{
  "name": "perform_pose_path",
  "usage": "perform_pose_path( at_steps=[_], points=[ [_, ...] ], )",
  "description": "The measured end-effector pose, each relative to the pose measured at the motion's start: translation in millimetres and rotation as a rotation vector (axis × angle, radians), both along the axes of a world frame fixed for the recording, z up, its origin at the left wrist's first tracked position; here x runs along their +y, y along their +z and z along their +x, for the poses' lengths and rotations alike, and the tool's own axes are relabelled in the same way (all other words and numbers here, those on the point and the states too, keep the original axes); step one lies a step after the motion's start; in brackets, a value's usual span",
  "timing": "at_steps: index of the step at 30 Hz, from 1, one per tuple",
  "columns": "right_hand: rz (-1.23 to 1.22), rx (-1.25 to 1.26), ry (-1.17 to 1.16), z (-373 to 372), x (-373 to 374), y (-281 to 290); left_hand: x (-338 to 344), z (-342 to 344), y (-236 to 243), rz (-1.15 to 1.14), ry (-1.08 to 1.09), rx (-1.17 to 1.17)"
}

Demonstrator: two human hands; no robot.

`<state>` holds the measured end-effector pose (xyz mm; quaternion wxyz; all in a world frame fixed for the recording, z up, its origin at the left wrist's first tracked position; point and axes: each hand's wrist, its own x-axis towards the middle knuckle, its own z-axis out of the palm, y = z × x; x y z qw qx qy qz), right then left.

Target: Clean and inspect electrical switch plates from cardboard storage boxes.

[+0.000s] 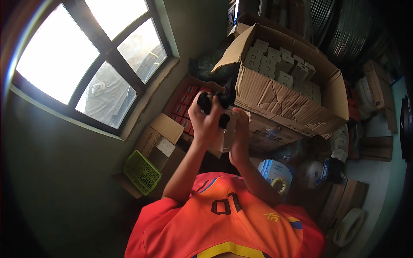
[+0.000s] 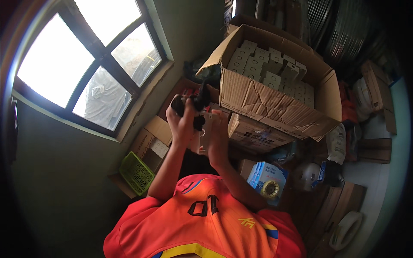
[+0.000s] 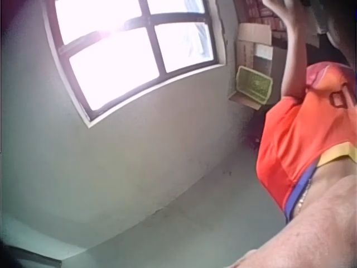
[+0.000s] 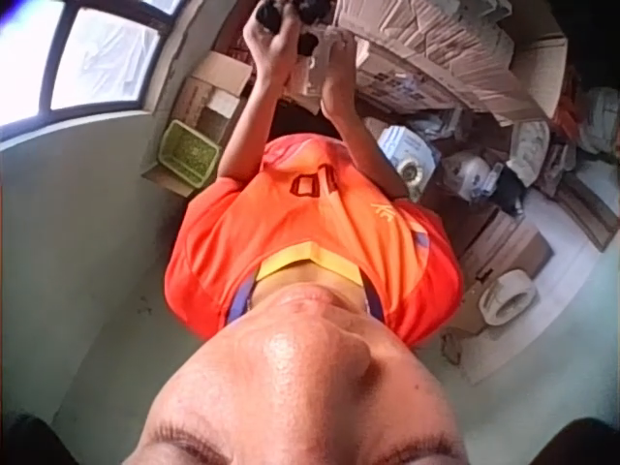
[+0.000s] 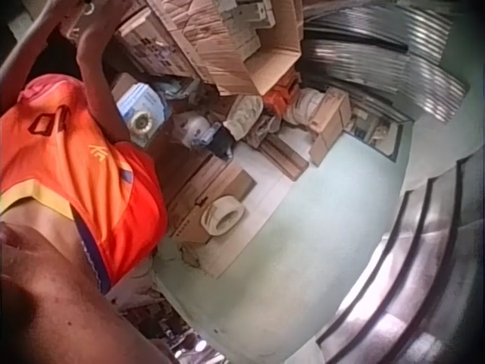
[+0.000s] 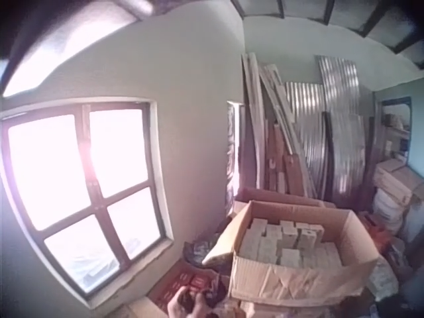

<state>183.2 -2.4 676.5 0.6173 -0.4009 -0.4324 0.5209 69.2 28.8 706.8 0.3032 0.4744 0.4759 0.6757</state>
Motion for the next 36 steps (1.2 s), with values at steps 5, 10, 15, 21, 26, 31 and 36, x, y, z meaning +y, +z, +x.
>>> perform_pose_path(
  at_steps=[5, 10, 15, 21, 26, 31, 36],
  points=[
    [-0.031, 0.282, 0.093, 11.0, 16.2, -11.6, -16.5, 6.6, -1.6, -0.005, -0.078, 0.102],
    [-0.096, 0.143, -0.001, 4.4, 9.1, -14.1, -25.8, 12.6, -6.7, 0.07, 0.014, 0.201],
    [-0.019, 0.226, 0.132, -1.0, -21.4, -23.3, 5.9, -3.5, -16.8, -0.052, -0.086, -0.12],
    [-0.246, 0.461, 0.204, 26.1, 5.0, -23.1, -15.7, -27.5, -32.0, -0.113, -0.008, -0.676],
    [-0.228, 0.553, 0.183, 23.6, 20.2, -6.9, -46.0, -8.0, -29.2, -0.089, 0.063, -0.333],
    [-0.093, 0.381, 0.15, 18.9, 16.6, -2.5, -32.9, -4.3, -4.5, 0.169, 0.127, 0.073],
    [-0.122, 0.22, 0.157, 24.9, 20.9, -9.3, -20.5, -15.0, 14.4, -0.038, -0.148, -0.04]
  ],
)
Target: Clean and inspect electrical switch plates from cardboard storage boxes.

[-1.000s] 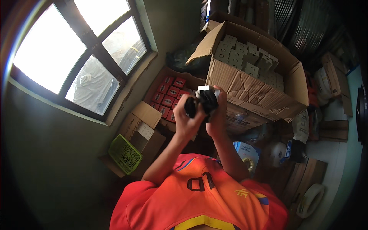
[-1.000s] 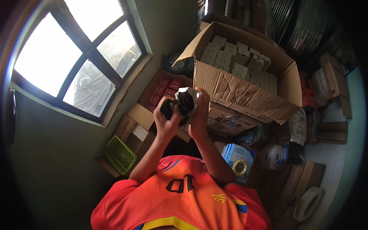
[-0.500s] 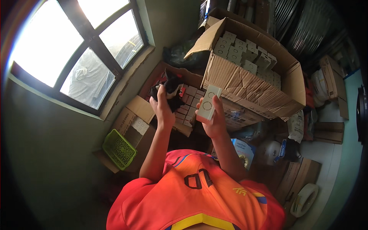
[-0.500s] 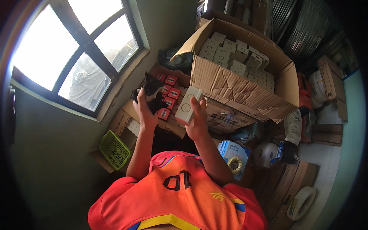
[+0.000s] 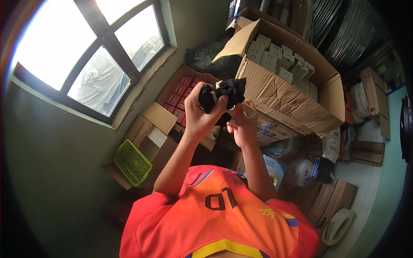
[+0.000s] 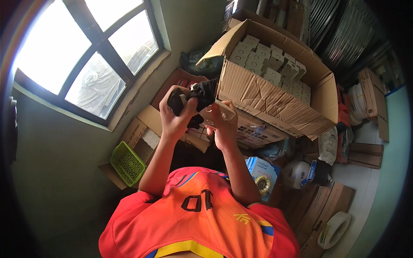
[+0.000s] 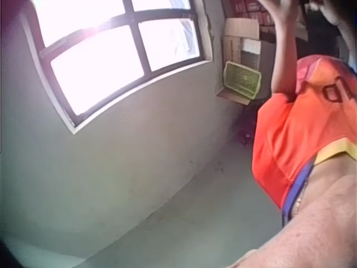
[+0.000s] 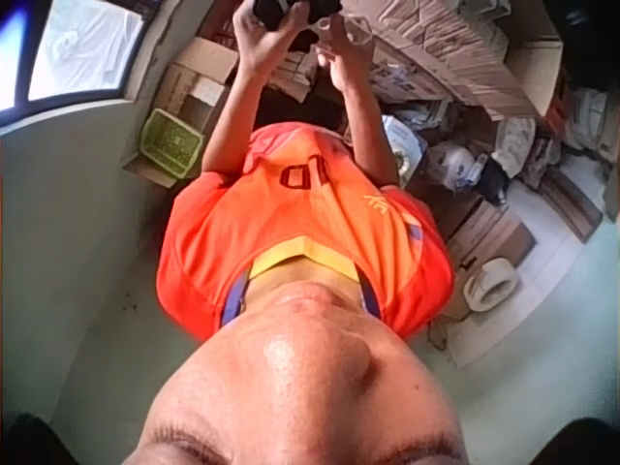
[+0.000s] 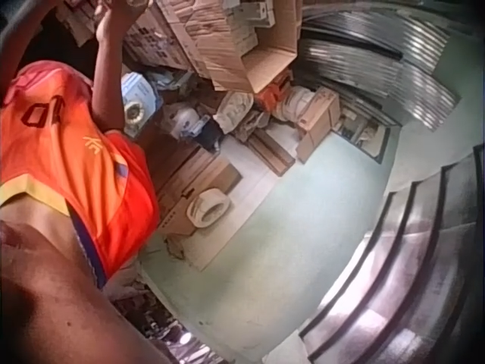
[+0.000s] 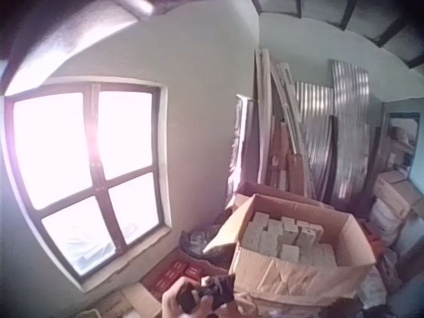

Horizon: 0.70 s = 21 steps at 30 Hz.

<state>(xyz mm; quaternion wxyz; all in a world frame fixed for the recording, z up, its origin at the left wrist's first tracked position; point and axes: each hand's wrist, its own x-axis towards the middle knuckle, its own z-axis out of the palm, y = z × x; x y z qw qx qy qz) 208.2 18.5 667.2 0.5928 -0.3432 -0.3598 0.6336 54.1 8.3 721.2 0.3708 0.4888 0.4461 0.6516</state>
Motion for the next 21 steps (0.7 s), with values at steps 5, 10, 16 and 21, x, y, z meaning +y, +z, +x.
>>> perform_pose_path(
  at_steps=[5, 10, 16, 21],
  points=[
    [-0.095, 0.022, -0.016, 0.8, 0.0, 3.9, -7.6, 2.1, 2.0, 0.231, -0.028, 0.118],
    [-0.23, -0.063, 0.115, -3.8, -15.2, 9.8, 4.4, -6.1, 4.8, 0.003, -0.03, 0.062],
    [-0.188, 0.021, -0.041, -7.8, -7.4, 18.5, -1.8, -0.1, 8.4, 0.153, -0.043, 0.04],
    [-0.246, -0.011, 0.042, -10.3, -16.3, 25.4, -1.2, -9.1, 13.1, 0.022, -0.097, -0.048]
  ],
)
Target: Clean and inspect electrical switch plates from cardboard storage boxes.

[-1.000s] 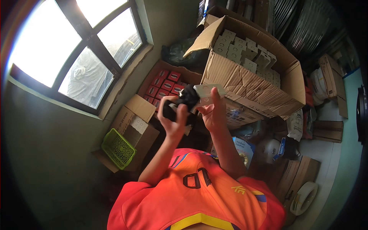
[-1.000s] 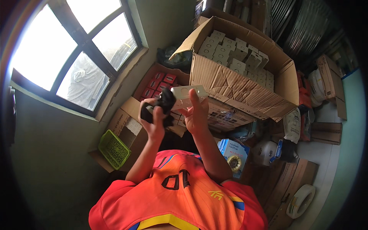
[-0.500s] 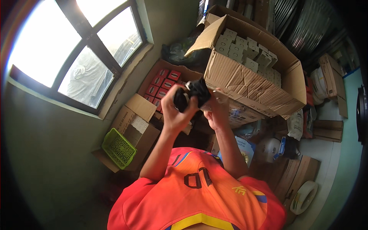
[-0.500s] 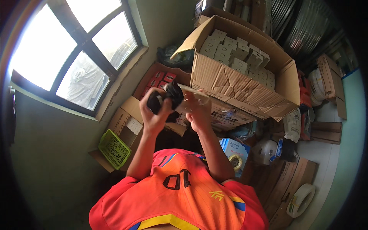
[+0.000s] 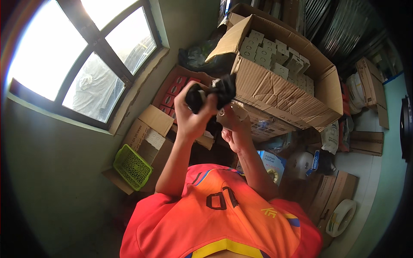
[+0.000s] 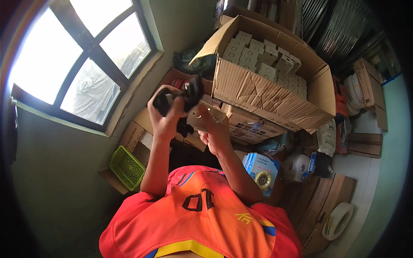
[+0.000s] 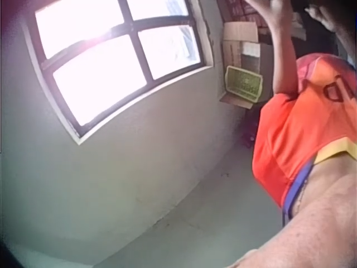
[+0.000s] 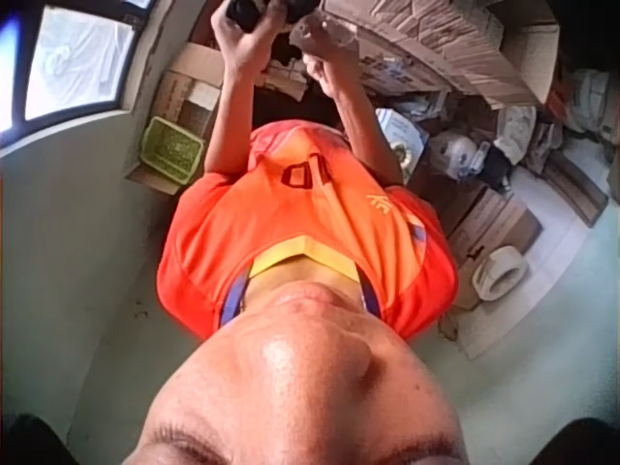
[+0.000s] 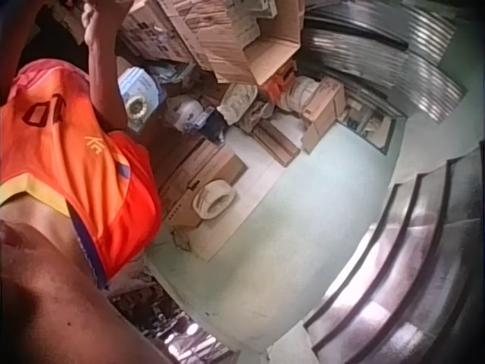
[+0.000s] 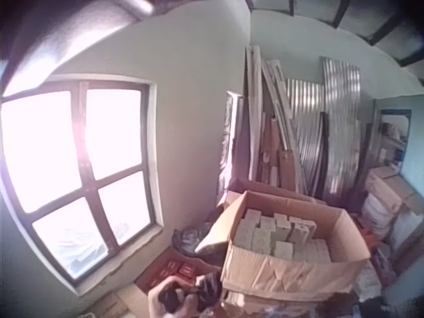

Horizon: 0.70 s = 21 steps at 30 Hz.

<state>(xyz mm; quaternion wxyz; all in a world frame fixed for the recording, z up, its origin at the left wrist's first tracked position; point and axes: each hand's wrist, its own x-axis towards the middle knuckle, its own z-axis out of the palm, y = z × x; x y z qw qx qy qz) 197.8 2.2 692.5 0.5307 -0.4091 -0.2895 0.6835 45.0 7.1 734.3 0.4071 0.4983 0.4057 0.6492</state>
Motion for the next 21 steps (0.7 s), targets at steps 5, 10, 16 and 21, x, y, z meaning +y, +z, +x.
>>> perform_pose_path(
  at_steps=[5, 10, 16, 21],
  points=[
    [0.413, -0.335, -0.214, 3.4, 5.8, -4.5, 0.0, -4.9, -2.2, 0.04, -0.067, -0.145],
    [0.602, -0.336, 0.17, 25.4, 11.6, -15.4, 9.3, -17.6, -10.0, -0.124, -0.063, -0.234],
    [0.607, -0.414, 0.344, 27.1, 9.2, -30.6, 26.7, -17.3, -23.4, -0.114, -0.066, -0.01],
    [0.282, 0.093, 0.321, 15.8, 6.4, -24.9, 25.3, -12.2, -20.6, -0.065, 0.284, -0.637]
  ],
)
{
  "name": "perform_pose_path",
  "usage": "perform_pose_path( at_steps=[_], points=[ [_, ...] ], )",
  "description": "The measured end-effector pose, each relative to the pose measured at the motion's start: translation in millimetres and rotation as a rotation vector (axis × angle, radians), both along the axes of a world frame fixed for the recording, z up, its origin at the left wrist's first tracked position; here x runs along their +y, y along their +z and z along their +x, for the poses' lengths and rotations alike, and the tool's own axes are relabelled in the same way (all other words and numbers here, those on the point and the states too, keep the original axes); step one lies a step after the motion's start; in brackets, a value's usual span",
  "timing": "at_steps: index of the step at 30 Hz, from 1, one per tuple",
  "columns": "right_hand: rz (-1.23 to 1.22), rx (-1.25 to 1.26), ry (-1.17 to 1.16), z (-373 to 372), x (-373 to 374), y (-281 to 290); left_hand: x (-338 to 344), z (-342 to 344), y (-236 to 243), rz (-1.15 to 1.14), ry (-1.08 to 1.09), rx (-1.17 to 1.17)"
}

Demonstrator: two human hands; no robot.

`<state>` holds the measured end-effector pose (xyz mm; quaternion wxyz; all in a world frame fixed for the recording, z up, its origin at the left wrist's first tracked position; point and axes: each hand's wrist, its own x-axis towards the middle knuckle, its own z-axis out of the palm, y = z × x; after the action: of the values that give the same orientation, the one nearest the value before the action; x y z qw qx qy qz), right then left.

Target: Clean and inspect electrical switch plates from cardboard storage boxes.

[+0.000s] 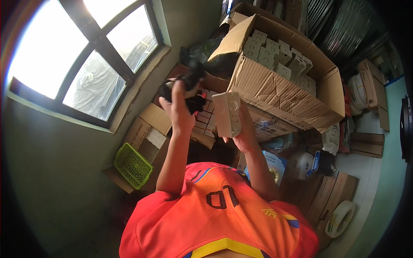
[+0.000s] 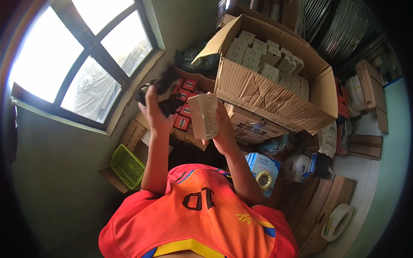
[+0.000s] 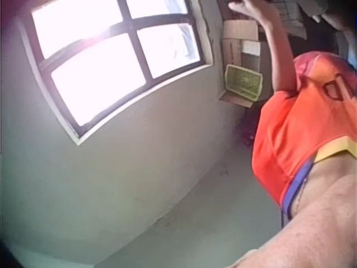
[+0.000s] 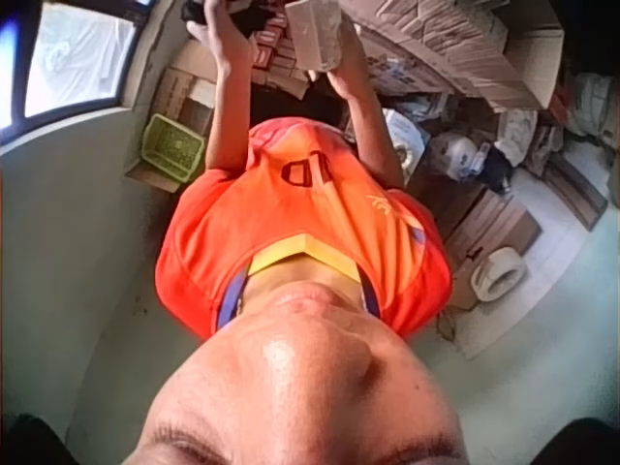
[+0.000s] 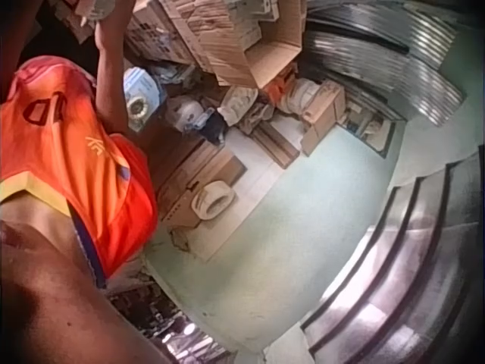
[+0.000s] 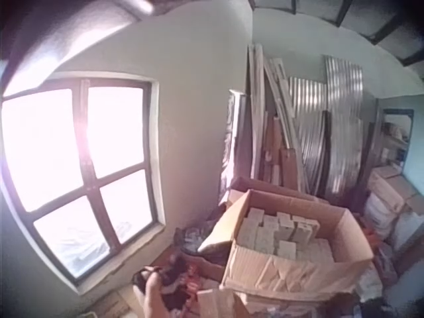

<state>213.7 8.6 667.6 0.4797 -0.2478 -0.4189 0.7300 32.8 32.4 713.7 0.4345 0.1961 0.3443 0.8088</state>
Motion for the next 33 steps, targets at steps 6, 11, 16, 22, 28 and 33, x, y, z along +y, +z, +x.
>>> perform_pose_path(
  at_steps=[6, 11, 16, 22, 28, 33],
  points=[
    [0.3, -0.188, -0.444, -22.9, 18.0, 20.1, -30.3, 26.7, 4.8, 0.249, 0.008, 0.849],
    [0.333, -0.484, -0.309, -22.9, 11.8, 18.2, -22.4, 23.0, -10.1, 0.003, 0.014, 0.519],
    [0.181, -0.221, -0.154, -19.2, 11.5, 7.6, -22.6, 22.7, -24.4, 0.033, -0.05, 0.675],
    [-0.093, -0.029, -0.054, -22.3, 9.7, -9.6, -6.4, 34.2, -13.3, 0.081, 0.006, 0.71],
    [-0.144, 0.378, 0.036, -25.5, 7.0, -34.3, 14.6, 27.3, -16.6, 0.062, -0.057, 0.713],
    [-0.201, 0.513, -0.02, -17.2, 3.6, -34.2, 22.1, 14.0, -25.1, -0.067, -0.025, 0.476]
  ],
)
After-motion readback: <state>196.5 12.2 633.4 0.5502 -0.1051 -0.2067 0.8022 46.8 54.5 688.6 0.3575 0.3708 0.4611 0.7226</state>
